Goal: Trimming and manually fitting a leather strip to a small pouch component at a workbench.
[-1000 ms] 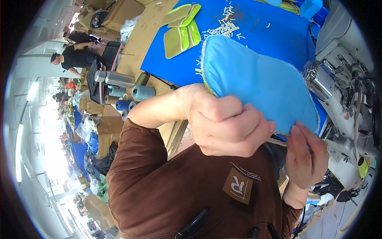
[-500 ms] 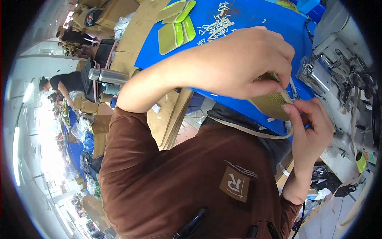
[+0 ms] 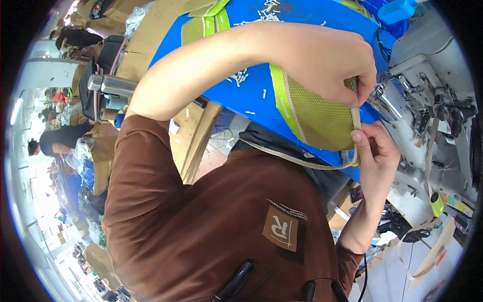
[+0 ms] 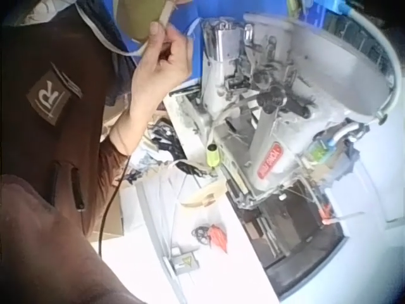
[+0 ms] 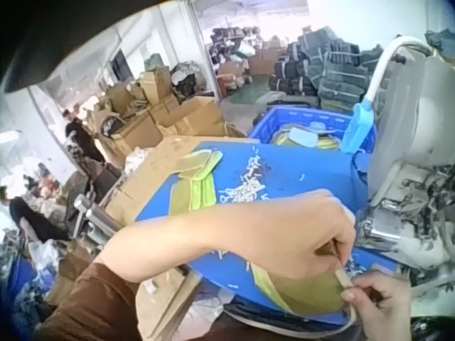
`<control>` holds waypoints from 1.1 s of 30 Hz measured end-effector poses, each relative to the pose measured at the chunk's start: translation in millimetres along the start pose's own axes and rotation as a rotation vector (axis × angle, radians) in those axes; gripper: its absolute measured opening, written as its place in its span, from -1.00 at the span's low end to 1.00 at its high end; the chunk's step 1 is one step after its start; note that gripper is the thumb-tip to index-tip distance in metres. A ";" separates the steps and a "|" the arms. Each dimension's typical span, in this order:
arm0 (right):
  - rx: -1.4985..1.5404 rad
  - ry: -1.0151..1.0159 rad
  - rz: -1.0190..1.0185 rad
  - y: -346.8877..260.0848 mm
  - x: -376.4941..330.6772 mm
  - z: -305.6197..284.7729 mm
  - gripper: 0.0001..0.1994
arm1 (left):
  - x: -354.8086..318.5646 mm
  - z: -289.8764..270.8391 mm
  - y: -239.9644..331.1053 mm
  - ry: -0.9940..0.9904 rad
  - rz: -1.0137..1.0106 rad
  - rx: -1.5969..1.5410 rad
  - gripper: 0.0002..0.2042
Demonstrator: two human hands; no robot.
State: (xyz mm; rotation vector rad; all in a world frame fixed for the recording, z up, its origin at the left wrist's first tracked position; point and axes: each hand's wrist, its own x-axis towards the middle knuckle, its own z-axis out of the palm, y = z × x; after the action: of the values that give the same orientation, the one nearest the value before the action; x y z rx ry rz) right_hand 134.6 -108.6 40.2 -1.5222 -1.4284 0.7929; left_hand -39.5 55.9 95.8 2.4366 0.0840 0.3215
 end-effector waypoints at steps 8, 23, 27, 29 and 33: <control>0.198 0.058 0.213 23.8 12.2 2.1 -0.88 | 36.1 5.5 -61.8 -0.096 0.064 -0.008 -0.84; 0.456 0.342 0.365 42.1 45.4 2.0 -0.81 | 96.1 37.1 -109.8 0.254 0.120 -0.629 -0.58; 0.447 0.357 0.383 35.5 47.7 5.2 -0.82 | 99.5 36.3 -123.9 0.117 0.144 -0.656 -0.35; 0.432 0.359 0.367 38.0 48.0 4.7 -0.82 | 101.4 38.3 -124.3 0.134 0.156 -0.644 -0.36; 0.435 0.373 0.346 36.4 49.9 7.5 -0.83 | 99.7 42.4 -122.4 0.198 0.162 -0.618 -0.40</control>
State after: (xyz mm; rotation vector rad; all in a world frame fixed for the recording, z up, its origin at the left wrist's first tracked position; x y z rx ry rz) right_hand 150.1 -56.5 9.8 -1.4885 -0.6740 0.8970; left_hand 70.3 138.7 7.5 1.7973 -0.1132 0.5675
